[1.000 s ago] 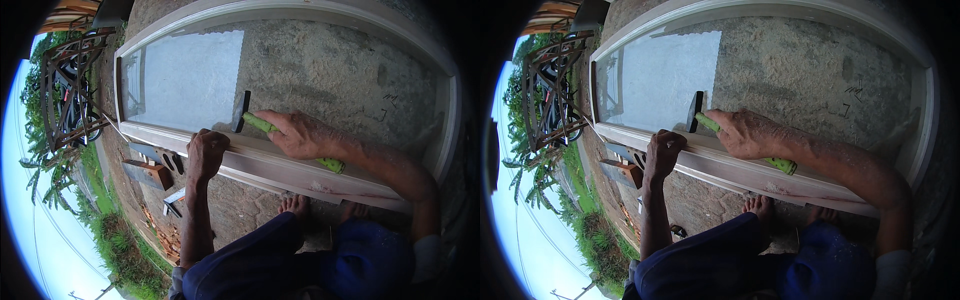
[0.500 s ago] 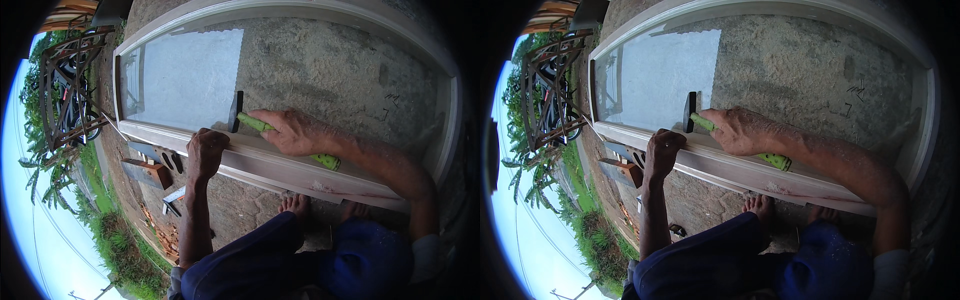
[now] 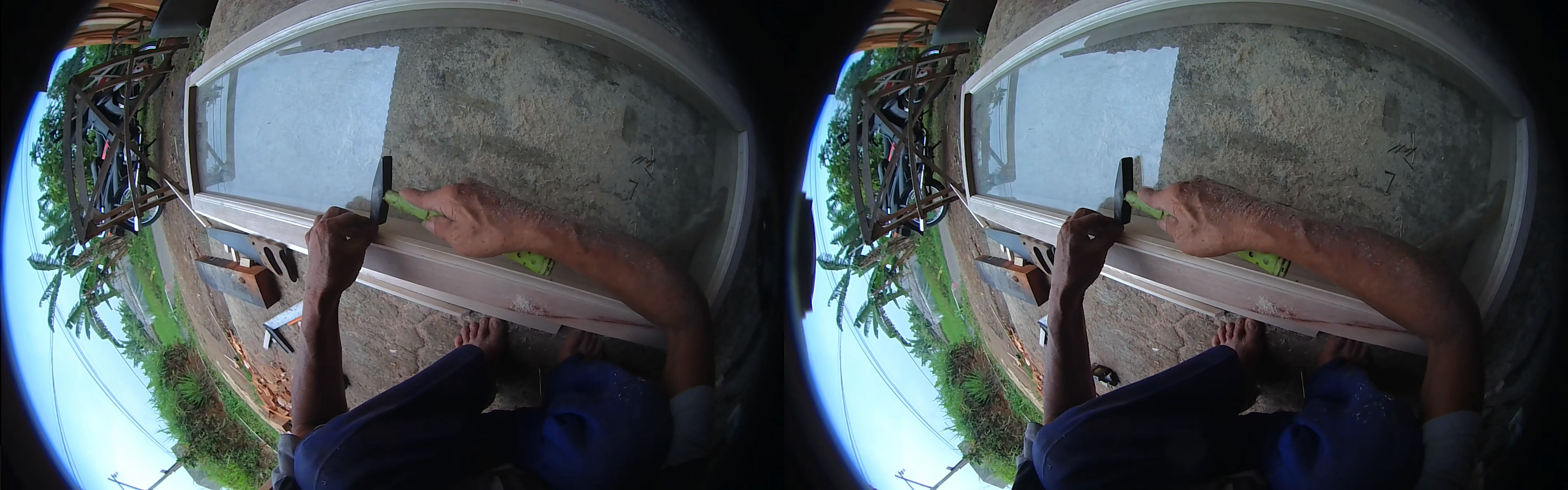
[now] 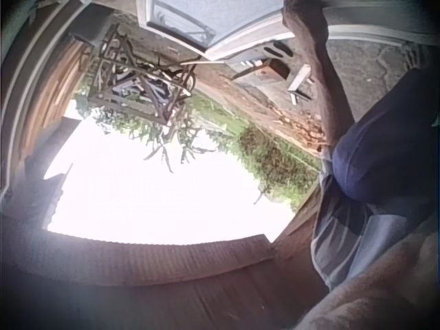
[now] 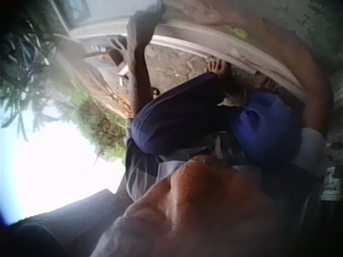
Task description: The person assembles a wooden window frame by hammering nails into the frame to secure the glass pane. The person uses a hammer to drive nails along the edges of the frame, ensuring the glass is held in place.
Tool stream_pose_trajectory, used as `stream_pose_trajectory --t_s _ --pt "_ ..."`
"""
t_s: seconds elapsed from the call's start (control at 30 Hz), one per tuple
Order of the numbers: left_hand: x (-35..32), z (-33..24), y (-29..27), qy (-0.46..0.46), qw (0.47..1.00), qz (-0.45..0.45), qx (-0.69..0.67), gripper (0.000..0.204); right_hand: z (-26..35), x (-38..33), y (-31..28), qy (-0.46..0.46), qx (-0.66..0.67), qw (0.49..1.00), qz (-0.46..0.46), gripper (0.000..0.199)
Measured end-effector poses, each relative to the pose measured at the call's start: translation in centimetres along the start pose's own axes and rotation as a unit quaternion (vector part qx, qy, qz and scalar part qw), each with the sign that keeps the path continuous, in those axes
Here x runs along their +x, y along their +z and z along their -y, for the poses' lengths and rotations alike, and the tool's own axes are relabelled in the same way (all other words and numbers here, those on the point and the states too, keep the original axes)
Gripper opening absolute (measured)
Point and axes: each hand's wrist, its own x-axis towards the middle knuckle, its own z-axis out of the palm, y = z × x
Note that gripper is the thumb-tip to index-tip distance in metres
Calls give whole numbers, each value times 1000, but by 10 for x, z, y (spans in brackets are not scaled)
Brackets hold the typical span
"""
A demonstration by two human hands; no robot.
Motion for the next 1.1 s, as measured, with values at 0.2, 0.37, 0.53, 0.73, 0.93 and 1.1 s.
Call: stream_pose_trajectory --t_s 0.2,0.37,0.53,0.73,0.93,1.1 --pt "1 4 -6 12 1000 -2 25 17 11 5 -2 42 11 999 22 56" --pt "0 6 -13 -16 999 28 -1 18 19 6 -1 33 -2 998 48 53" --pt "-2 9 -19 -27 997 44 -52 21 16 8 6 45 8 999 17 54" --pt "-2 7 -13 -38 999 11 -1 24 15 8 12 26 4 999 22 56" --pt "-5 5 -12 -36 999 2 -16 22 16 8 6 35 -4 998 58 56" --pt "-3 4 -16 -30 999 -24 -23 21 23 12 7 46 -6 999 18 56"
